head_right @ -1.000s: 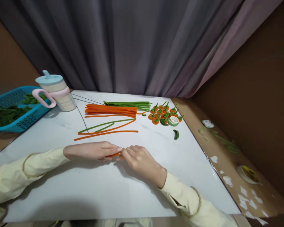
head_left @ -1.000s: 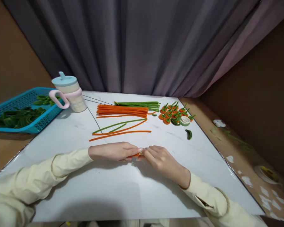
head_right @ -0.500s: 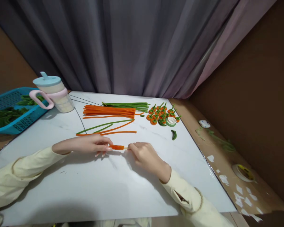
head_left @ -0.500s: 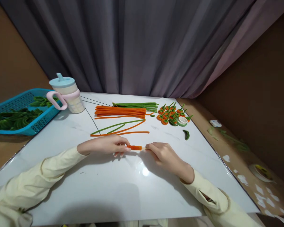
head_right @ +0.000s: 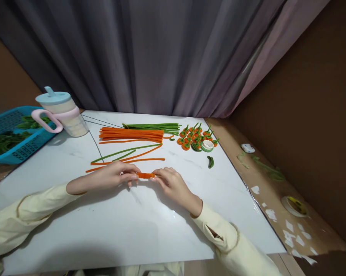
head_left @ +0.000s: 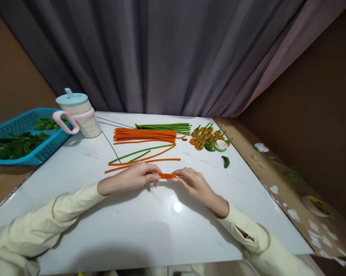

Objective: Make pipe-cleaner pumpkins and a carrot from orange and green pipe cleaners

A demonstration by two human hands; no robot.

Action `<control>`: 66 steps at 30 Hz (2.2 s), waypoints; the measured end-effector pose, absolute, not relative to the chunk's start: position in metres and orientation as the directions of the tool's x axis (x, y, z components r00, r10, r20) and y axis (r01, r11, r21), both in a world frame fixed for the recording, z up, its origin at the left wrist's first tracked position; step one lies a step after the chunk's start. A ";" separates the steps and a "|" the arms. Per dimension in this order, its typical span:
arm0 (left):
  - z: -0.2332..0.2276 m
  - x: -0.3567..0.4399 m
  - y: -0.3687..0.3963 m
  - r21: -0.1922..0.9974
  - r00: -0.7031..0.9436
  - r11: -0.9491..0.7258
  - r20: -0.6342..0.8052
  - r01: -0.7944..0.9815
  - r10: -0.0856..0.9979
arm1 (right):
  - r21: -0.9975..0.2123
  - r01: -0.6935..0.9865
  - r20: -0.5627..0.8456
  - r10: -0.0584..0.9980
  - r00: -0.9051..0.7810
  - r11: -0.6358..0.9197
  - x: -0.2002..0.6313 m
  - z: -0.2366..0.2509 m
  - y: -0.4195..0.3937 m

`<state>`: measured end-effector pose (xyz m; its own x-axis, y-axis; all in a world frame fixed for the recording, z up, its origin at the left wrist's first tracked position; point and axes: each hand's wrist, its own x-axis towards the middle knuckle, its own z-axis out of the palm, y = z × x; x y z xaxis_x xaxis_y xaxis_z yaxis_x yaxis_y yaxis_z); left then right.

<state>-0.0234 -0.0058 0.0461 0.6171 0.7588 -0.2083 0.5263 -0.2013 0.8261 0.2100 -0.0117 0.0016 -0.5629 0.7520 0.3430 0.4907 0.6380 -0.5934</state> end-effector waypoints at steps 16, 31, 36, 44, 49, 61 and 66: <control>0.041 -0.016 -0.009 0.754 0.665 -0.367 -0.121 0.545 0.737 | -0.357 0.489 0.521 0.604 -0.603 0.796 0.210 -0.006 -0.013; 0.049 -0.021 -0.012 0.465 0.647 -0.590 0.048 0.660 0.761 | -0.637 0.507 0.406 0.812 -0.420 0.581 0.208 -0.009 -0.016; 0.052 -0.023 -0.007 0.469 0.622 -0.553 0.008 0.689 0.783 | -0.814 0.424 0.207 0.880 -0.428 0.397 0.209 -0.003 -0.016; 0.044 -0.027 -0.003 0.468 0.644 -0.582 0.035 0.665 0.764 | -0.890 0.314 0.157 0.868 -0.472 0.332 0.208 -0.004 -0.015; 0.047 -0.027 0.000 0.563 0.631 -0.511 -0.024 0.649 0.775 | -0.874 0.348 0.167 0.883 -0.439 0.339 0.207 -0.004 -0.016; 0.051 -0.024 0.004 0.753 0.598 -0.259 -0.216 0.605 0.772 | -0.855 0.412 0.126 0.896 -0.425 0.315 0.209 -0.005 -0.014; 0.052 -0.023 0.005 0.745 0.588 -0.240 -0.243 0.622 0.772 | -0.961 0.235 0.026 0.893 -0.450 0.147 0.209 -0.006 -0.010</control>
